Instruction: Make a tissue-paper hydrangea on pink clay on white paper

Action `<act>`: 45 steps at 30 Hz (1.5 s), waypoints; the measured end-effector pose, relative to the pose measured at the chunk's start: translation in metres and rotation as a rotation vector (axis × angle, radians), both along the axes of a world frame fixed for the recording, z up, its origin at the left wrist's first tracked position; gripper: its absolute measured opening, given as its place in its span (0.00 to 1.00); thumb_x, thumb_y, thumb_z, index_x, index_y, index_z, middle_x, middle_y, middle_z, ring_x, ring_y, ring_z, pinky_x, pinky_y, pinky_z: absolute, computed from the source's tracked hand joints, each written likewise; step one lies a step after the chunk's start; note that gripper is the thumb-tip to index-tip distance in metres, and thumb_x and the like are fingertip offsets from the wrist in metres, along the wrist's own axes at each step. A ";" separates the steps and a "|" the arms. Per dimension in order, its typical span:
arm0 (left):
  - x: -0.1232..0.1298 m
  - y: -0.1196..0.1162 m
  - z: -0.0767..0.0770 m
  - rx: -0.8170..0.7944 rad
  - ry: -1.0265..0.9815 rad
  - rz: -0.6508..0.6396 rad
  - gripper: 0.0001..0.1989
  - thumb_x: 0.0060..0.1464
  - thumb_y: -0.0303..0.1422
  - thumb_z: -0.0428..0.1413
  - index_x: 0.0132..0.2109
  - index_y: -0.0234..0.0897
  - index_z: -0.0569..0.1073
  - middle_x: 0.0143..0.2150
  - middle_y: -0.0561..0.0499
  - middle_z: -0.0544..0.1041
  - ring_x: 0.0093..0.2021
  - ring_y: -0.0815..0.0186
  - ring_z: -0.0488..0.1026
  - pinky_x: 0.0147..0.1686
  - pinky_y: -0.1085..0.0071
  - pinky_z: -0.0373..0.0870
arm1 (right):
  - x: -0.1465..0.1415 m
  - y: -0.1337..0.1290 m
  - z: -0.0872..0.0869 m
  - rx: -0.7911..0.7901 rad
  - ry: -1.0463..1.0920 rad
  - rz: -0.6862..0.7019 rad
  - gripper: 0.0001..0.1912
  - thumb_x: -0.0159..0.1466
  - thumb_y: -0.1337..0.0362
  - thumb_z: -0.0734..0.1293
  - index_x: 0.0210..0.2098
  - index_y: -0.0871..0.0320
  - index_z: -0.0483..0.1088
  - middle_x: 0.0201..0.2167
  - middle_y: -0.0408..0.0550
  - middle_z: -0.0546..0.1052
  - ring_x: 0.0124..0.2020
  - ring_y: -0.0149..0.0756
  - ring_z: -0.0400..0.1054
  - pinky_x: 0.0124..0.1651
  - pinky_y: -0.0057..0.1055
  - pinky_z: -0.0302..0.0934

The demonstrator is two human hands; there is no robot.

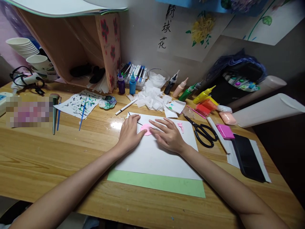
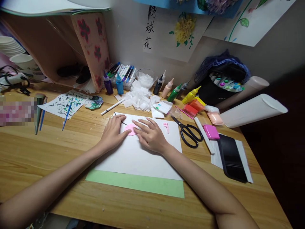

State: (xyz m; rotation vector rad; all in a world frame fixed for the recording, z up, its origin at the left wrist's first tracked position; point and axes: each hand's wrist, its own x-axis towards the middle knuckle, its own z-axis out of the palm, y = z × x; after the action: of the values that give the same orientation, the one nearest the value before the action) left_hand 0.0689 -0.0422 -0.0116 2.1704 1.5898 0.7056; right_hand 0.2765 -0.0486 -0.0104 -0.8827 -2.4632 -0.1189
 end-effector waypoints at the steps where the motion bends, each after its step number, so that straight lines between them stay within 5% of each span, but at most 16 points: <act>1: 0.000 0.000 0.000 -0.004 -0.003 -0.004 0.25 0.53 0.37 0.57 0.56 0.36 0.62 0.57 0.43 0.66 0.56 0.55 0.62 0.55 0.56 0.61 | 0.001 0.000 0.000 0.004 -0.002 0.010 0.15 0.64 0.68 0.61 0.49 0.55 0.72 0.56 0.46 0.71 0.59 0.40 0.62 0.62 0.47 0.52; 8: 0.000 -0.001 0.001 -0.012 0.006 0.005 0.21 0.60 0.40 0.49 0.56 0.36 0.62 0.58 0.43 0.65 0.57 0.56 0.61 0.57 0.57 0.59 | 0.003 0.001 0.000 -0.032 -0.037 -0.010 0.17 0.64 0.68 0.61 0.52 0.54 0.70 0.57 0.45 0.70 0.59 0.41 0.62 0.64 0.49 0.50; 14: 0.001 0.000 0.001 -0.019 0.009 0.004 0.20 0.58 0.37 0.52 0.55 0.36 0.62 0.57 0.43 0.66 0.57 0.56 0.62 0.56 0.58 0.60 | 0.003 0.002 -0.001 -0.053 -0.029 -0.037 0.15 0.64 0.68 0.61 0.49 0.54 0.72 0.54 0.44 0.73 0.58 0.42 0.62 0.63 0.49 0.50; 22: 0.001 -0.003 0.002 -0.018 0.022 0.002 0.22 0.58 0.41 0.51 0.56 0.35 0.61 0.58 0.43 0.64 0.58 0.55 0.61 0.57 0.57 0.58 | 0.005 0.002 0.004 -0.113 -0.096 0.105 0.17 0.65 0.63 0.60 0.52 0.50 0.71 0.60 0.45 0.68 0.61 0.41 0.57 0.63 0.47 0.50; 30: 0.001 -0.002 0.001 -0.019 0.011 0.011 0.18 0.62 0.38 0.45 0.56 0.36 0.62 0.57 0.43 0.65 0.57 0.57 0.61 0.57 0.58 0.58 | 0.002 0.000 0.002 -0.110 -0.156 0.095 0.16 0.66 0.60 0.60 0.53 0.48 0.70 0.61 0.44 0.66 0.64 0.42 0.54 0.64 0.49 0.48; 38: 0.000 -0.002 0.003 0.005 0.043 -0.021 0.27 0.53 0.43 0.55 0.56 0.34 0.61 0.58 0.42 0.65 0.57 0.53 0.61 0.56 0.56 0.60 | 0.006 0.002 0.000 -0.105 -0.006 -0.018 0.19 0.68 0.64 0.56 0.55 0.55 0.68 0.60 0.48 0.67 0.61 0.40 0.57 0.63 0.46 0.52; 45: 0.000 -0.002 0.001 0.010 0.016 -0.027 0.25 0.52 0.41 0.56 0.56 0.37 0.62 0.57 0.43 0.65 0.56 0.54 0.62 0.54 0.55 0.61 | -0.003 0.004 0.003 -0.301 -0.201 -0.004 0.27 0.67 0.52 0.57 0.64 0.51 0.55 0.69 0.49 0.48 0.67 0.48 0.45 0.65 0.57 0.42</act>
State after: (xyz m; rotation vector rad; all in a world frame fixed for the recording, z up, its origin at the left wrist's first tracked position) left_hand 0.0689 -0.0443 -0.0103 2.2059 1.5650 0.6909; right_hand 0.2736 -0.0444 -0.0075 -1.0447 -2.7124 0.1748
